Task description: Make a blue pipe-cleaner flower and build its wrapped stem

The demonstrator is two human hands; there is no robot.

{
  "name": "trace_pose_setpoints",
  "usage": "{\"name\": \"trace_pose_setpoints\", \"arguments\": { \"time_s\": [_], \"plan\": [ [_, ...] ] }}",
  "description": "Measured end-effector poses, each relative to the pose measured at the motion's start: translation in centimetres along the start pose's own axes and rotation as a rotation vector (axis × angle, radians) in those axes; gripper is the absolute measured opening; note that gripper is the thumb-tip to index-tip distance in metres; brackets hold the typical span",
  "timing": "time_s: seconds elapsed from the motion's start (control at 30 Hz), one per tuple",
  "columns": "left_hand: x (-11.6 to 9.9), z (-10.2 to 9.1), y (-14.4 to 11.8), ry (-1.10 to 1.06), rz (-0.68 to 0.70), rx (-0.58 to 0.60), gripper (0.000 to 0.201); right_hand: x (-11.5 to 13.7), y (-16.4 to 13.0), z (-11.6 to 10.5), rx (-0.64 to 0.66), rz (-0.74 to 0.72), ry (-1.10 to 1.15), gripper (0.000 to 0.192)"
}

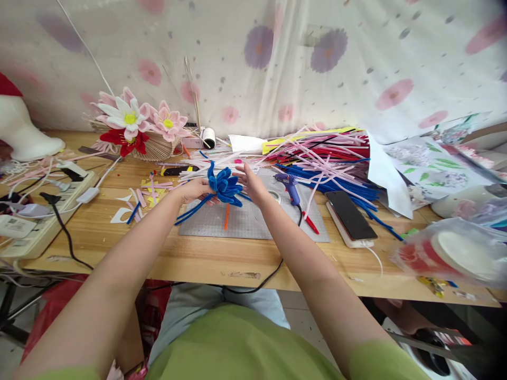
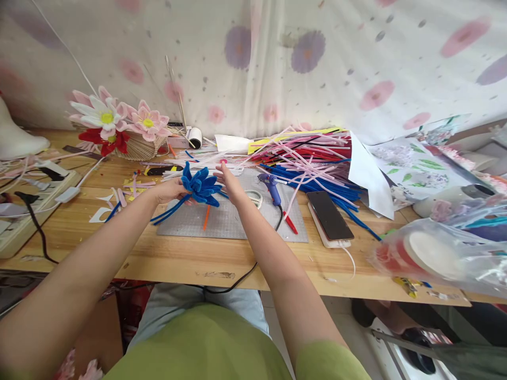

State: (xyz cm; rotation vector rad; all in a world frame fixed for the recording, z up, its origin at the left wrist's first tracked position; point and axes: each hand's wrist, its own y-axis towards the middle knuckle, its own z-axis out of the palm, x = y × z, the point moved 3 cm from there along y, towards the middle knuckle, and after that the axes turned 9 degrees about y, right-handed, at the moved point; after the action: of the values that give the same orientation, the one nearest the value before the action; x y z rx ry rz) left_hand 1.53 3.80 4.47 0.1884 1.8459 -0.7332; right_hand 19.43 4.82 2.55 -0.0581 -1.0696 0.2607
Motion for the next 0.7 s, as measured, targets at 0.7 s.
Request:
{"name": "trace_pose_setpoints", "arguments": {
  "time_s": [0.7],
  "plan": [
    [0.1, 1.5, 0.8, -0.406, -0.206, -0.301, 0.007, -1.4, 0.4, 1.6, -0.237, -0.08, 0.24, 0.062]
  ]
}}
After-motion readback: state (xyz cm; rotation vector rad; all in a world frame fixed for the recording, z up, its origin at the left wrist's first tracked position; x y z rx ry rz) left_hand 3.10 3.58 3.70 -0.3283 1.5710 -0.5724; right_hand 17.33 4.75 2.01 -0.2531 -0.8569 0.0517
